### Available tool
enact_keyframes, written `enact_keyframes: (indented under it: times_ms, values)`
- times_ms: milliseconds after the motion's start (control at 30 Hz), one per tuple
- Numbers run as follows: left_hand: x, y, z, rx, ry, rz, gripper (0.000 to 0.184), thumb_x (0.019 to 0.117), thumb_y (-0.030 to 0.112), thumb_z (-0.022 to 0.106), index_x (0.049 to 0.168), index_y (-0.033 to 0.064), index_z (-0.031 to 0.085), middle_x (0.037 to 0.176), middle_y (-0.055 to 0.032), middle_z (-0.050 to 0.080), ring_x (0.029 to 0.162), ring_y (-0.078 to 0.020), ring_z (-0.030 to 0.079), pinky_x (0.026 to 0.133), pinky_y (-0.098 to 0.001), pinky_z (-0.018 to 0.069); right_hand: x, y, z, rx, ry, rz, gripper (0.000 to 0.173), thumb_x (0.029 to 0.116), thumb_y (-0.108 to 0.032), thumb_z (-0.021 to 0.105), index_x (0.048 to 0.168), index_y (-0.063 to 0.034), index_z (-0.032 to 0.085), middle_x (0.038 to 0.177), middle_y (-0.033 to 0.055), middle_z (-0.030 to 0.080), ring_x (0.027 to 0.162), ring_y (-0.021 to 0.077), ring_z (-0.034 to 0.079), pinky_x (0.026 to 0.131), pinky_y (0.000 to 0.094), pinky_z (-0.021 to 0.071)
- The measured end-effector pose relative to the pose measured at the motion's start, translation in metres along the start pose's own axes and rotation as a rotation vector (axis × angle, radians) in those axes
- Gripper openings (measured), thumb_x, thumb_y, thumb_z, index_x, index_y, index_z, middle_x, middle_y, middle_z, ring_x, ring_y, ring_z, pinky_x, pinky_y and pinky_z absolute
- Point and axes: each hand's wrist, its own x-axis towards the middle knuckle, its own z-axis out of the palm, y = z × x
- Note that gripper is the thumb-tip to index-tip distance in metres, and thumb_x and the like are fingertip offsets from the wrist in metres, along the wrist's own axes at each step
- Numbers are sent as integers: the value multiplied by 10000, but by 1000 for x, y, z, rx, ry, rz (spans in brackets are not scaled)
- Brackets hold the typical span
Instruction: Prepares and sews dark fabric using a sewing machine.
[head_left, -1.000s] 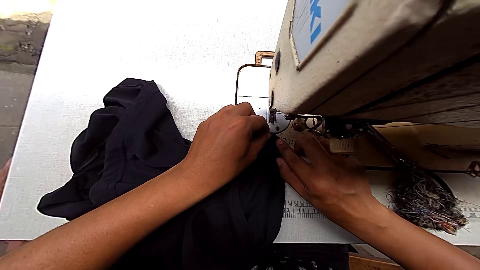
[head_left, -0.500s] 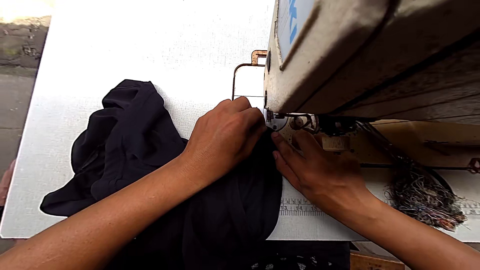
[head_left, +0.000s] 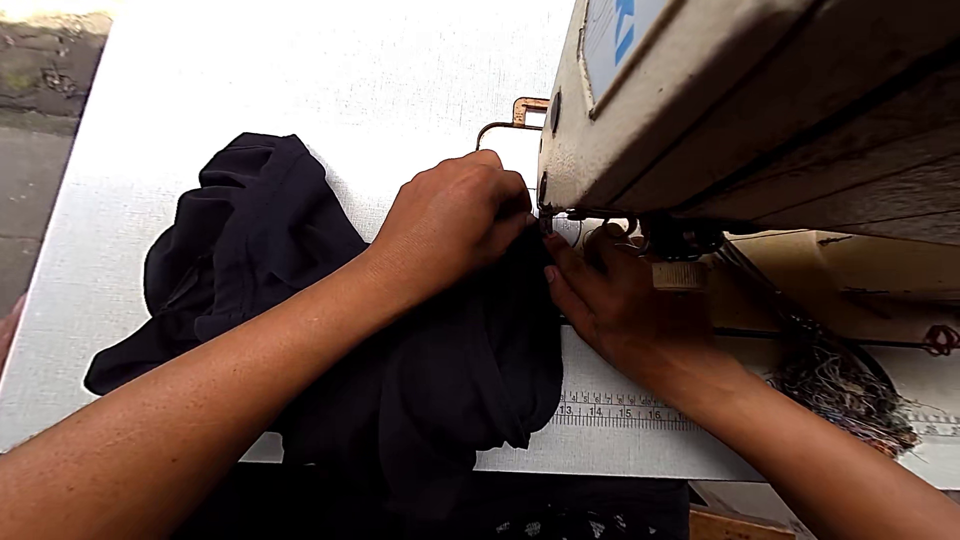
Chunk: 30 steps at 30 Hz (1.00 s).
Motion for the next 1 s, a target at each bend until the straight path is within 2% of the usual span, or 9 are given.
enact_keyframes:
  times_ms: [100, 333, 600, 700, 767, 833, 900, 967, 1000]
  values:
    - [0, -1, 0, -7, -5, -12, 160, 955, 290, 659, 895, 168, 745, 802, 0, 612, 749, -162, 634, 614, -391, 481, -1, 0, 0, 4, 22, -21, 409, 1053, -386, 518, 1270, -127, 749, 888, 144, 673, 761, 291, 633, 591, 401, 491]
    - [2, -3, 0, -9, -20, -16, 171, 961, 320, 654, 895, 190, 744, 795, 19, 609, 749, -148, 634, 607, -386, 483, -1, 2, 0, -6, 36, -46, 401, 1056, -379, 517, 1245, -123, 760, 819, 125, 656, 717, 283, 610, 558, 391, 464]
    - [2, -2, -2, -17, -12, -11, 174, 953, 310, 662, 883, 173, 743, 781, 11, 606, 743, -152, 632, 610, -392, 478, 0, 0, -3, -32, 53, -52, 388, 1052, -367, 522, 1236, -131, 769, 834, 127, 677, 718, 281, 620, 549, 378, 462]
    - [4, -5, 1, -18, -27, -30, 178, 957, 341, 649, 897, 204, 747, 799, 24, 617, 763, -145, 635, 622, -400, 483, -2, 1, -4, -29, 109, -88, 357, 1042, -354, 571, 1124, -89, 797, 832, 122, 681, 719, 282, 629, 539, 372, 466]
    - [5, -5, 0, -32, -46, -51, 175, 956, 356, 657, 907, 217, 752, 820, 28, 624, 782, -144, 639, 637, -411, 493, 0, 3, -6, 37, 82, -38, 352, 1033, -371, 585, 1091, -108, 810, 887, 108, 726, 769, 271, 670, 572, 380, 506]
    - [6, -4, -1, -48, -77, -73, 165, 953, 361, 668, 893, 230, 749, 828, 38, 638, 787, -134, 642, 642, -414, 500, 7, 5, -13, 175, -41, 117, 349, 1025, -412, 582, 1091, -153, 806, 990, 56, 751, 871, 211, 697, 678, 403, 556]
    - [6, 1, -8, -55, -113, -111, 158, 961, 358, 678, 905, 233, 755, 836, 38, 639, 786, -135, 638, 642, -420, 500, 21, 8, -23, 295, -132, 287, 260, 990, -368, 648, 1072, -170, 796, 933, 20, 716, 834, 172, 680, 711, 435, 560]
    - [0, 8, -15, -60, -72, -120, 148, 953, 326, 690, 962, 205, 774, 865, 1, 653, 815, -174, 655, 660, -458, 518, 33, 8, -28, 361, -87, 354, 183, 945, -291, 724, 996, -120, 766, 848, 59, 710, 761, 198, 667, 684, 465, 536]
    - [-3, 11, -18, -51, -30, -114, 154, 951, 317, 684, 977, 196, 777, 877, -10, 666, 830, -186, 670, 672, -475, 529, 36, 8, -27, 386, -70, 343, 215, 939, -288, 744, 984, -78, 747, 861, 99, 712, 796, 236, 677, 714, 492, 534]
